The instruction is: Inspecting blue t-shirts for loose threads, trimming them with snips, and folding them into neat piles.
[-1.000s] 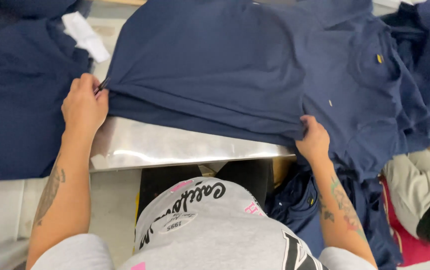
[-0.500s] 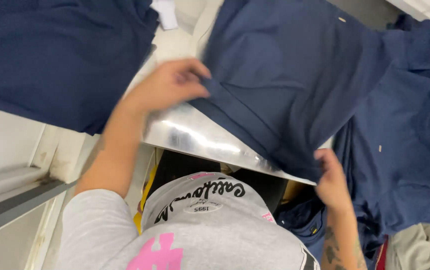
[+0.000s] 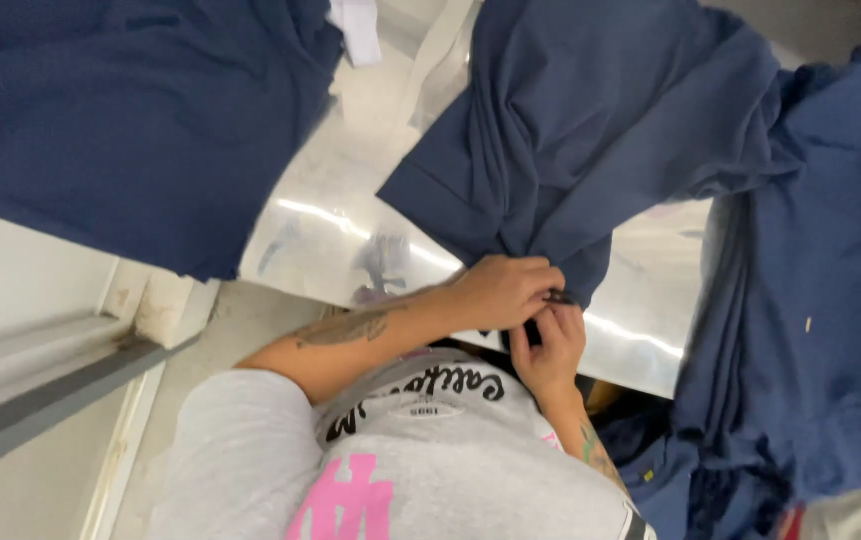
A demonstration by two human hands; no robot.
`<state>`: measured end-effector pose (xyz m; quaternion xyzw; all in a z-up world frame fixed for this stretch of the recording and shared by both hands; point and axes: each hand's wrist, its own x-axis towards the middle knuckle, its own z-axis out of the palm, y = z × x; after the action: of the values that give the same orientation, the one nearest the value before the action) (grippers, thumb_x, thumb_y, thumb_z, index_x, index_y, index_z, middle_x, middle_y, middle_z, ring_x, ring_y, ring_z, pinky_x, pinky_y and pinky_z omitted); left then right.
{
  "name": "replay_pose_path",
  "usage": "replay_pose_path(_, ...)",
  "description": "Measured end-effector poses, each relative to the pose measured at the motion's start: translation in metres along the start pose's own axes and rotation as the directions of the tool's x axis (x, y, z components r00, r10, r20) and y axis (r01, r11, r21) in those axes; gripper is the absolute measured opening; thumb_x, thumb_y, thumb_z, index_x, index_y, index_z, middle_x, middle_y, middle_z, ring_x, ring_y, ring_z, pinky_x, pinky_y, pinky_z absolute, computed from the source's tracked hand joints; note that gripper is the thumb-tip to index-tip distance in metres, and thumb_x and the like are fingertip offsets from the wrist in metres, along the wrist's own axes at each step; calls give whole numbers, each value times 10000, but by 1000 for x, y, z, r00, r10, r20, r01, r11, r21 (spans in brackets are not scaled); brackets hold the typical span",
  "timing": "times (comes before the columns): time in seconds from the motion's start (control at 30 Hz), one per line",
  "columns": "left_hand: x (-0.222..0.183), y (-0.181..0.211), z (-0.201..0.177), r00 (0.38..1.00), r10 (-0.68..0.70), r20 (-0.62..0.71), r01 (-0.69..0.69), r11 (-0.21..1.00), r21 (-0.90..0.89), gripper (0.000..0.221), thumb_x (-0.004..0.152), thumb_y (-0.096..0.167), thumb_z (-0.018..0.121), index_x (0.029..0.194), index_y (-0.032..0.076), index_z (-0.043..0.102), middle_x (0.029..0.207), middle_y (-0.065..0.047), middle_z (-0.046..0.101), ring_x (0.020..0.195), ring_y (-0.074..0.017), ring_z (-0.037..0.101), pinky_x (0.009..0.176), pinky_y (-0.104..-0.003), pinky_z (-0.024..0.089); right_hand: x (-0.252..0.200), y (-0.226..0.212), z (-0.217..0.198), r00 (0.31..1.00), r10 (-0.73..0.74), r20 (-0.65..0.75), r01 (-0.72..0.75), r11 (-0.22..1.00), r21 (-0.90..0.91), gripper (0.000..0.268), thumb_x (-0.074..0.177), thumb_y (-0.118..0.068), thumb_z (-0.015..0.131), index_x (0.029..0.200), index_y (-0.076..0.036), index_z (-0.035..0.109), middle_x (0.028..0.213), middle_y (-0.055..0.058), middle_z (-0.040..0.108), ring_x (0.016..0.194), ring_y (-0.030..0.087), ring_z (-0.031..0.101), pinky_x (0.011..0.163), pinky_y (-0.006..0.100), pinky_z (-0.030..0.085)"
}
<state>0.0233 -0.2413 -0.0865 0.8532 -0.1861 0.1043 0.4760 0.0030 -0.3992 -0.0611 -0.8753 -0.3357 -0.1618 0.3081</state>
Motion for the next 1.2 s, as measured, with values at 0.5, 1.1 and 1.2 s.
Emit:
replay_pose_path(0.5,7,31,-28,975,-102,-198,117,991,65,475,908,507,712,1321,346,540,1162,56,584,903,-232,742,767,-419,652,1,-22,-7,994,-94,46,98,992,-84,302,908,-335,809,921,-109,609,928,63,539,792,298,555,680,395,358)
replay_pose_path(1.1,-24,44,-53,939,-340,51,295,871,393,270,931,272,654,1178,167,625,1002,-40,569,784,-360,732,699,-485,612,14,-32,-51,876,167,454,-417,735,535,177,953,-197,727,1065,-63,707,1106,157,730,1066,333,709,911,470,531)
replay_pose_path(1.2,-27,56,-66,951,-309,27,302,942,143,182,990,207,597,1138,128,670,953,-46,610,844,-309,730,728,-404,596,36,25,-46,686,648,330,-619,282,733,407,1090,-251,548,1378,31,490,1225,143,596,1097,185,649,1001,302,557)
